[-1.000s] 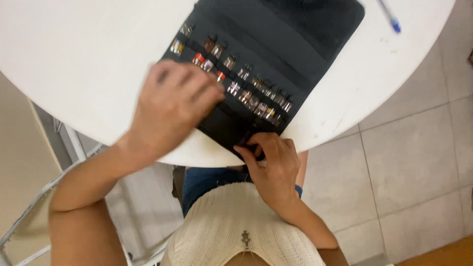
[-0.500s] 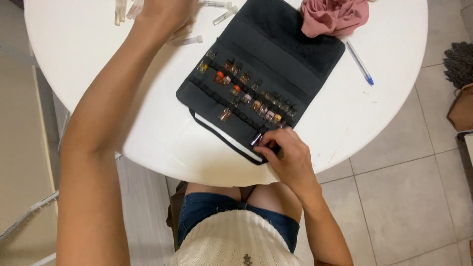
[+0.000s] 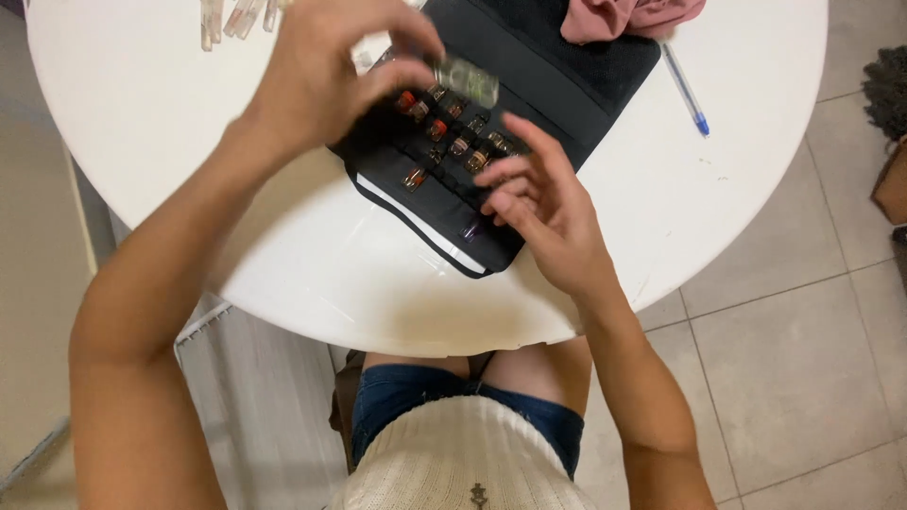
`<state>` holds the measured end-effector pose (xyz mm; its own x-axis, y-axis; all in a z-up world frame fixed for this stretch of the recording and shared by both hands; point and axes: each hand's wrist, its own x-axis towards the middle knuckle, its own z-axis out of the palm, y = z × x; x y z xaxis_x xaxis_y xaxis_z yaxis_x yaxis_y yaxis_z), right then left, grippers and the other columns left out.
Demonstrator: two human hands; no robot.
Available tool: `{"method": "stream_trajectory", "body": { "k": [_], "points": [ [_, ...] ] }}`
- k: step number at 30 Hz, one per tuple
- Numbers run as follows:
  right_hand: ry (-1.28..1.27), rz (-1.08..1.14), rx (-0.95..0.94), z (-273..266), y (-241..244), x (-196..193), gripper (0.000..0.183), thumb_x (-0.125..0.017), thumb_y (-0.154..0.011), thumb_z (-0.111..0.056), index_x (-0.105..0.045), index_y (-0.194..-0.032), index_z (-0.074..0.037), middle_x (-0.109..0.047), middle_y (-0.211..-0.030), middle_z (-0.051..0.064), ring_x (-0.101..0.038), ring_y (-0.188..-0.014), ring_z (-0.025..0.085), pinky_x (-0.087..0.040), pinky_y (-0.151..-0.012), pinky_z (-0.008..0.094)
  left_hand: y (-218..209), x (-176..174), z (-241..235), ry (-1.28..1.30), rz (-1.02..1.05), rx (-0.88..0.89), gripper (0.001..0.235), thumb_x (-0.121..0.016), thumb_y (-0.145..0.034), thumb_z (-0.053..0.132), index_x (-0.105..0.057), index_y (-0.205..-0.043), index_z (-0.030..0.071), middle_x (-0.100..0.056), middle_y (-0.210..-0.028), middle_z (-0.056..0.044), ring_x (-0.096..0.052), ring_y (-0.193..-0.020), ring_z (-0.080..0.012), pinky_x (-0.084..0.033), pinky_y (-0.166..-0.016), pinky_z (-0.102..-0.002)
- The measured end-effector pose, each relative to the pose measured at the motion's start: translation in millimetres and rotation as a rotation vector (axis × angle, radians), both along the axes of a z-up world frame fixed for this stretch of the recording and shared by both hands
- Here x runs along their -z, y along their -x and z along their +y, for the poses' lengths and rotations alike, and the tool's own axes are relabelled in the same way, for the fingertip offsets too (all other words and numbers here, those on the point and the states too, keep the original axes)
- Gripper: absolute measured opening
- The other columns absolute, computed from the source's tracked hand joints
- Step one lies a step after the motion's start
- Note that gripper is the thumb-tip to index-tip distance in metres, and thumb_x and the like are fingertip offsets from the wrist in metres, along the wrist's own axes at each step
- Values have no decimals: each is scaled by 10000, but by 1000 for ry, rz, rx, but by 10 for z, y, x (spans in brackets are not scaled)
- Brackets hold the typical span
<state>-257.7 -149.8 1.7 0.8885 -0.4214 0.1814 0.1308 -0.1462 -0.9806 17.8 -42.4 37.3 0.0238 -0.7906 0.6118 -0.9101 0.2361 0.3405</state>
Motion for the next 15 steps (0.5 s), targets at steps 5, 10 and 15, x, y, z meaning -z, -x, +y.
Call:
{"method": "stream_trajectory", "body": {
  "k": [5, 10, 15],
  "points": [
    [129, -89, 107, 264, -224, -156, 231, -641, -1040, -67, -620, -1265, -16, -696, -1035, 124, -721, -781, 184, -617, -719, 219, 409, 161, 309, -81, 16, 153, 184, -827, -1000, 225, -752, -1095, 87, -746, -1005, -65, -652, -947, -243, -426, -846, -361],
    [715, -62, 367, 343, -43, 152, 156, -735, -985, 22, -667, -1116, -30, -614, -901, 55, -476, -622, 129, -428, -589, 243, 341, 356, 225, -178, -180, 141, 196, -687, -1070, 324, -721, -1144, 146, -728, -1109, -17, -613, -990, -253, -369, -849, -375],
    [1130, -107, 367, 462, -48, 256, 126, -793, -939, -8, -719, -1037, -37, -635, -857, 70, -581, -722, 203, -398, -646, 327, 334, 472, 43, -228, -220, 326, 233, -746, -1005, 374, -735, -1083, 155, -714, -1074, 16, -581, -1001, -231, -387, -863, -378]
  ]
}}
